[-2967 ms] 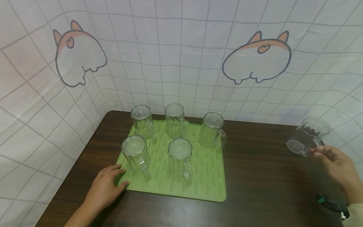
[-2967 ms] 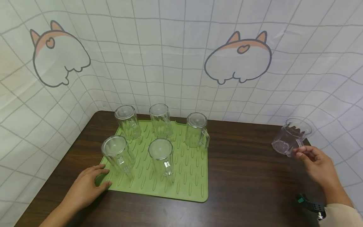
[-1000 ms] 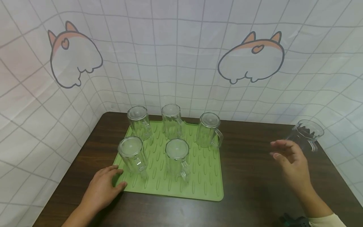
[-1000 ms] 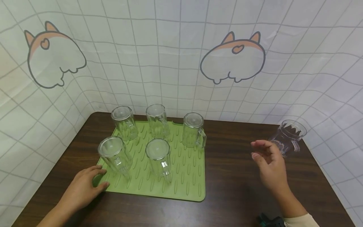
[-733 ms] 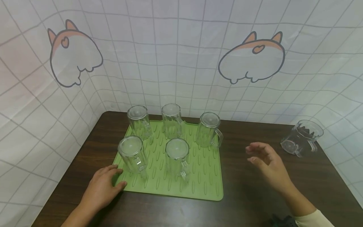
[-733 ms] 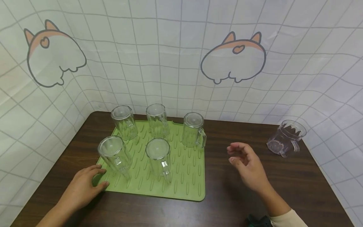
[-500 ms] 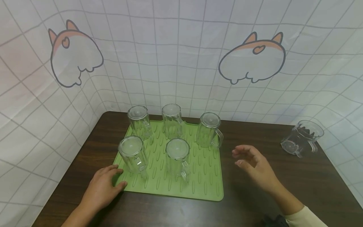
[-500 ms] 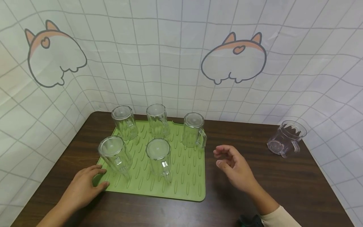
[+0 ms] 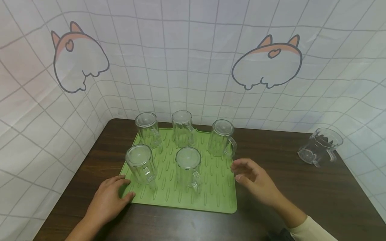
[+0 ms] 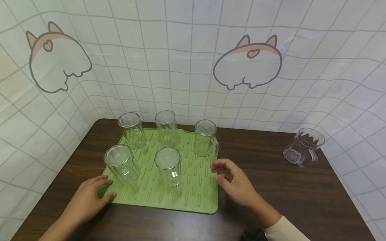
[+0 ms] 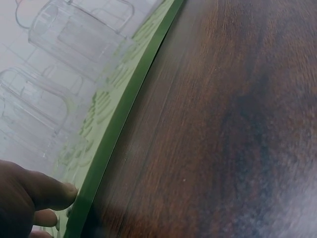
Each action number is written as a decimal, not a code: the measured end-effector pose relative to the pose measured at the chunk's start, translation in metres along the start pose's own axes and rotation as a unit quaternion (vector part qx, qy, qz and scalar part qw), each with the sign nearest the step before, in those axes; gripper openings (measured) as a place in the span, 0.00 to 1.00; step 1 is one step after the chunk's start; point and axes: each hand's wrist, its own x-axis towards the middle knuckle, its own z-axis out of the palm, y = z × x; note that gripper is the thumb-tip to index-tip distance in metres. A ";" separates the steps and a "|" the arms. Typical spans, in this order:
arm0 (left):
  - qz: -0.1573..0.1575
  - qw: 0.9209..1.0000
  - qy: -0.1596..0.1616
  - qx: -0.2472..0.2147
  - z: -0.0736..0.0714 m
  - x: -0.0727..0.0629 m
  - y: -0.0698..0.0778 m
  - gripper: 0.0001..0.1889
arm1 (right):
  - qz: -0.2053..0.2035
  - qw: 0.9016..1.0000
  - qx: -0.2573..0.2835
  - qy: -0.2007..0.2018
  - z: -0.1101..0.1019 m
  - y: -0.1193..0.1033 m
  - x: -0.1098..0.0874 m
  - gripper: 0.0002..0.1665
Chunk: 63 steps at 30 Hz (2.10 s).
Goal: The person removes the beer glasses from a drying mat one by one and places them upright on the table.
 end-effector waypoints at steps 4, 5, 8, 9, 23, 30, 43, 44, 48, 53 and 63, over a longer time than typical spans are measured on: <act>0.001 1.000 0.000 0.002 0.001 0.001 0.000 0.23 | 0.001 1.000 0.008 -0.020 0.008 -0.001 0.001 0.19; 0.001 1.000 -0.001 0.003 0.001 0.001 0.000 0.23 | 0.002 1.000 0.010 -0.026 0.010 -0.001 0.001 0.19; 0.003 1.000 -0.001 0.002 0.001 0.001 0.001 0.23 | 0.015 0.999 0.018 -0.041 0.016 -0.002 0.002 0.18; 0.004 1.000 -0.002 0.003 0.001 0.002 0.001 0.23 | 0.018 0.999 0.018 -0.046 0.018 -0.002 0.002 0.18; 0.004 1.000 -0.001 0.008 0.000 0.002 0.002 0.23 | 0.053 0.992 0.049 -0.101 0.045 -0.010 0.007 0.17; 0.007 1.000 0.002 0.010 0.002 0.001 0.001 0.23 | 0.066 0.989 0.060 -0.116 0.057 -0.010 0.009 0.18; 0.009 1.000 0.007 0.011 0.003 0.001 0.001 0.23 | 0.068 0.991 0.019 -0.116 0.075 -0.010 0.014 0.17; 0.008 1.000 0.005 0.011 0.003 0.001 0.001 0.23 | 0.067 0.991 0.014 -0.114 0.076 -0.010 0.014 0.16; 0.005 1.000 0.002 0.010 0.003 0.000 0.001 0.24 | 0.068 0.992 0.008 -0.109 0.079 -0.009 0.015 0.15; 0.002 1.000 0.001 0.009 0.003 0.000 0.001 0.24 | 0.086 0.989 0.021 -0.115 0.082 -0.007 0.016 0.15; 0.008 1.000 0.008 0.010 0.003 0.001 0.000 0.24 | 0.081 0.992 0.017 -0.097 0.090 -0.003 0.019 0.11</act>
